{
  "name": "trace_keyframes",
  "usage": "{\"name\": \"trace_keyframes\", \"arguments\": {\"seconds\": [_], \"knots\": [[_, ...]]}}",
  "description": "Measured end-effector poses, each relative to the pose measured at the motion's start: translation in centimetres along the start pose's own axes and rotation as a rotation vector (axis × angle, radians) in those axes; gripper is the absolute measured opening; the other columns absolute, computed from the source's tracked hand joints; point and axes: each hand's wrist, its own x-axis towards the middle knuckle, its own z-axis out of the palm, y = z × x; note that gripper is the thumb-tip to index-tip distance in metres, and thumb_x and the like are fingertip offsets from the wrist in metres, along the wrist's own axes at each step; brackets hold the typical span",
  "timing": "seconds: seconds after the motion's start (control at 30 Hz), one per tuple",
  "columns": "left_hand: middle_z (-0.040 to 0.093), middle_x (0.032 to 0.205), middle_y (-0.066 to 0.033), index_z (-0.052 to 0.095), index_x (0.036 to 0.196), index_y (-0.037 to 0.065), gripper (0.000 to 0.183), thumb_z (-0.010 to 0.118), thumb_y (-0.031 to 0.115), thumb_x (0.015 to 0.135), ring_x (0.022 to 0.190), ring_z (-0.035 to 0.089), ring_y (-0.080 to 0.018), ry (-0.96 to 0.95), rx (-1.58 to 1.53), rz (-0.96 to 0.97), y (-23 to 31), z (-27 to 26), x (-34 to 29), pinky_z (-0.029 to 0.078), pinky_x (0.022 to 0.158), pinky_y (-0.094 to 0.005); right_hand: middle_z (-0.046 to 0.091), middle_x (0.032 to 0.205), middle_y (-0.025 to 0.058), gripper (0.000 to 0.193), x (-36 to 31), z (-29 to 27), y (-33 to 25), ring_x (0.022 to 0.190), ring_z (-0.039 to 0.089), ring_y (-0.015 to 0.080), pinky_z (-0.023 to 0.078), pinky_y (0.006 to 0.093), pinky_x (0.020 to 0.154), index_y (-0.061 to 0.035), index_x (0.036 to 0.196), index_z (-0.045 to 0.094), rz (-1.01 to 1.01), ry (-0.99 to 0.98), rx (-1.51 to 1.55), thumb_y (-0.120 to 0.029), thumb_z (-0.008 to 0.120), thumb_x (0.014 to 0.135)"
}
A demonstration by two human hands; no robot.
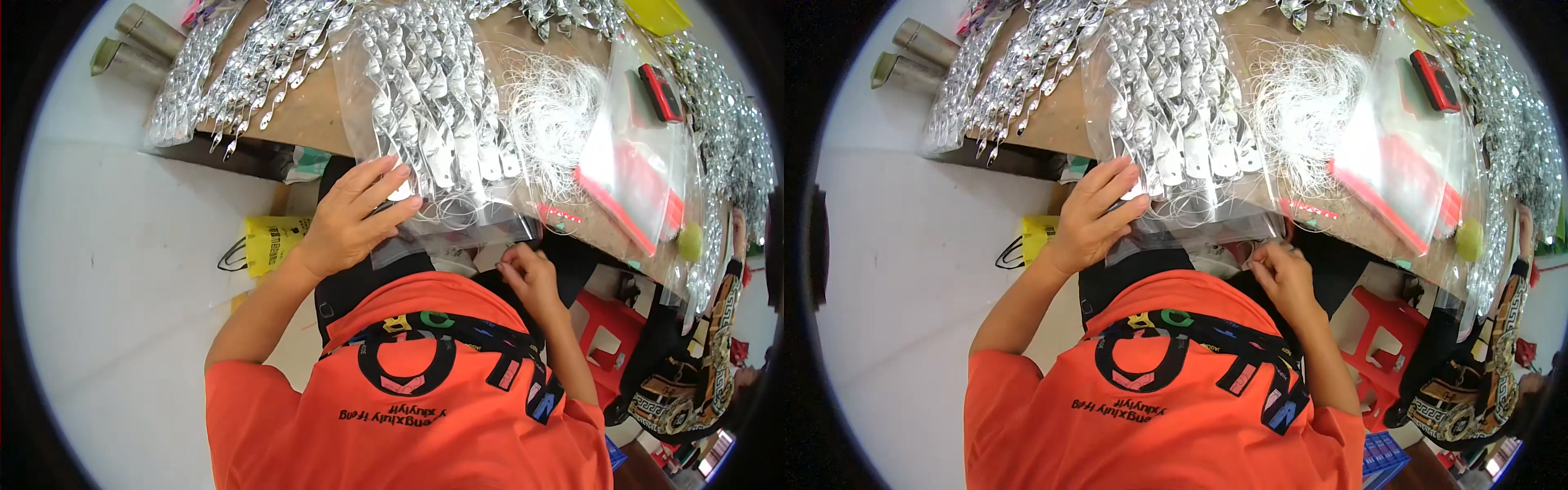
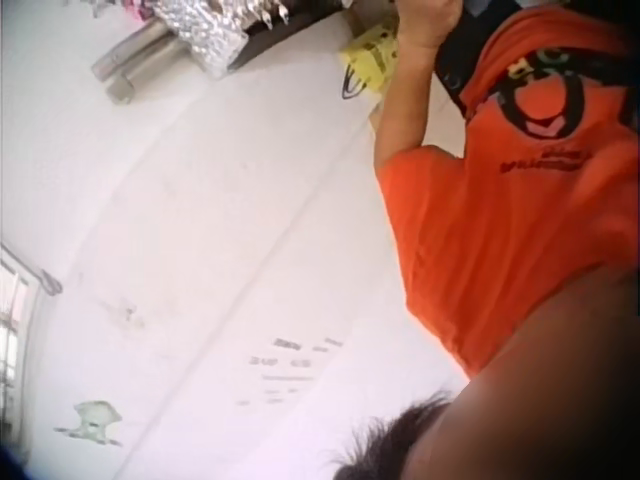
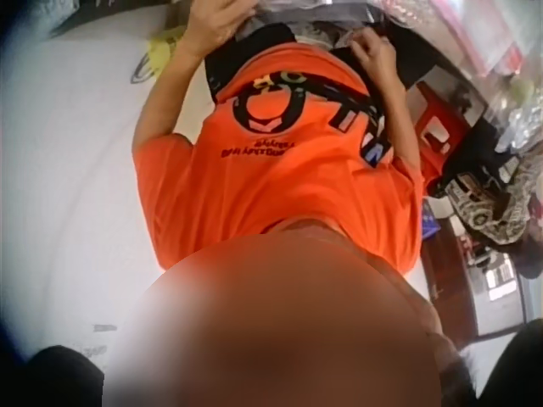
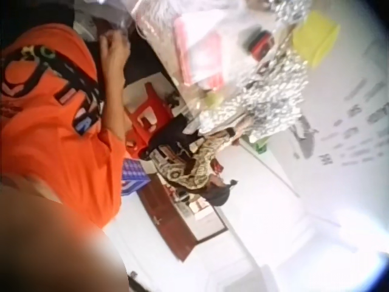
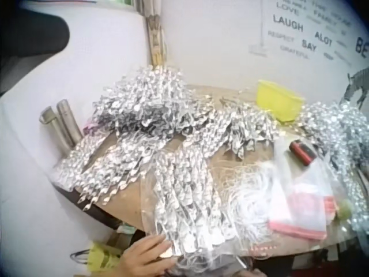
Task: Packaging silver metallic decorations into plastic bags.
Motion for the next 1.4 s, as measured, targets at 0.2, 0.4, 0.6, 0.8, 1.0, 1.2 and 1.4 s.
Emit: {"name": "trace_keyframes", "arguments": {"seconds": [0.2, 0.4, 0.6, 0.8, 1.0, 1.2, 1.4], "knots": [[0.052, 0.134, -0.0069, 0.063, 0.121, 0.023, 0.048, 0.071, 0.015, 0.075, 0.123, 0.049, -0.0315, 0.088, 0.033, -0.026, 0.7, 1.3, -0.1, 0.041, 0.100, -0.0454, 0.061, 0.073, 0.0079, 0.026, -0.5, -2.3, -1.1, 0.069, 0.056, 0.0265, 0.044, 0.0372, 0.071, -0.0080, 0.098, 0.063, -0.152, 0.265, -0.298, -0.007, 0.071, 0.074], [0.055, 0.132, -0.0073, 0.064, 0.119, 0.019, 0.045, 0.070, 0.023, 0.075, 0.121, 0.050, -0.0311, 0.014, 0.075, -0.021, 1.5, 0.7, 0.8, 0.038, 0.101, -0.0468, 0.066, 0.086, 0.0109, 0.031, -0.8, -0.8, 0.6, 0.084, 0.063, 0.0305, 0.046, 0.0394, 0.080, -0.0132, 0.105, 0.064, -0.064, 0.153, -0.456, -0.013, 0.071, 0.075], [0.057, 0.130, -0.0113, 0.063, 0.120, 0.012, 0.033, 0.053, 0.028, 0.092, 0.123, 0.050, -0.0341, -0.003, -0.022, -0.067, 1.1, -1.1, -0.9, 0.037, 0.105, -0.0468, 0.066, 0.083, 0.0120, 0.027, 0.0, -0.7, 0.0, 0.075, 0.061, 0.0313, 0.048, 0.0361, 0.070, -0.0089, 0.106, 0.063, 0.033, 0.363, 0.080, -0.016, 0.068, 0.081], [0.052, 0.133, -0.0193, 0.062, 0.120, 0.004, 0.036, 0.048, 0.025, 0.095, 0.127, 0.045, -0.0400, -0.077, -0.062, -0.012, 0.1, -1.9, -1.7, 0.031, 0.108, -0.0481, 0.066, 0.086, 0.0132, 0.027, -0.1, -1.2, 2.9, 0.075, 0.062, 0.0284, 0.050, 0.0354, 0.070, -0.0055, 0.107, 0.063, 0.124, -0.201, 0.047, -0.011, 0.067, 0.081], [0.054, 0.133, -0.0134, 0.061, 0.121, 0.010, 0.039, 0.060, 0.022, 0.085, 0.124, 0.049, -0.0353, -0.037, -0.022, -0.003, 0.3, -1.6, -1.6, 0.038, 0.103, -0.0469, 0.068, 0.102, 0.0092, 0.025, 1.2, -3.6, 0.6, 0.070, 0.064, 0.0146, 0.051, 0.0290, 0.066, -0.0070, 0.111, 0.065, 0.274, -0.236, 0.959, -0.014, 0.060, 0.087], [0.054, 0.133, -0.0131, 0.061, 0.123, 0.011, 0.044, 0.063, 0.016, 0.079, 0.124, 0.048, -0.0348, -0.043, -0.014, -0.044, 0.5, -1.5, -1.9, 0.038, 0.103, -0.0465, 0.068, 0.096, 0.0046, 0.020, 1.8, -2.2, 3.2, 0.059, 0.054, 0.0082, 0.043, 0.0227, 0.052, -0.0010, 0.100, 0.065, 0.530, -0.023, 0.407, -0.016, 0.059, 0.089], [0.053, 0.133, -0.0122, 0.061, 0.122, 0.013, 0.051, 0.071, 0.013, 0.072, 0.124, 0.048, -0.0344, -0.040, -0.011, -0.037, 0.5, -1.4, -1.6, 0.040, 0.101, -0.0459, 0.068, 0.092, 0.0073, 0.023, 0.3, -3.9, -3.6, 0.074, 0.060, 0.0167, 0.048, 0.0269, 0.066, -0.0040, 0.103, 0.065, -0.236, 0.248, 0.005, -0.005, 0.067, 0.080]]}}
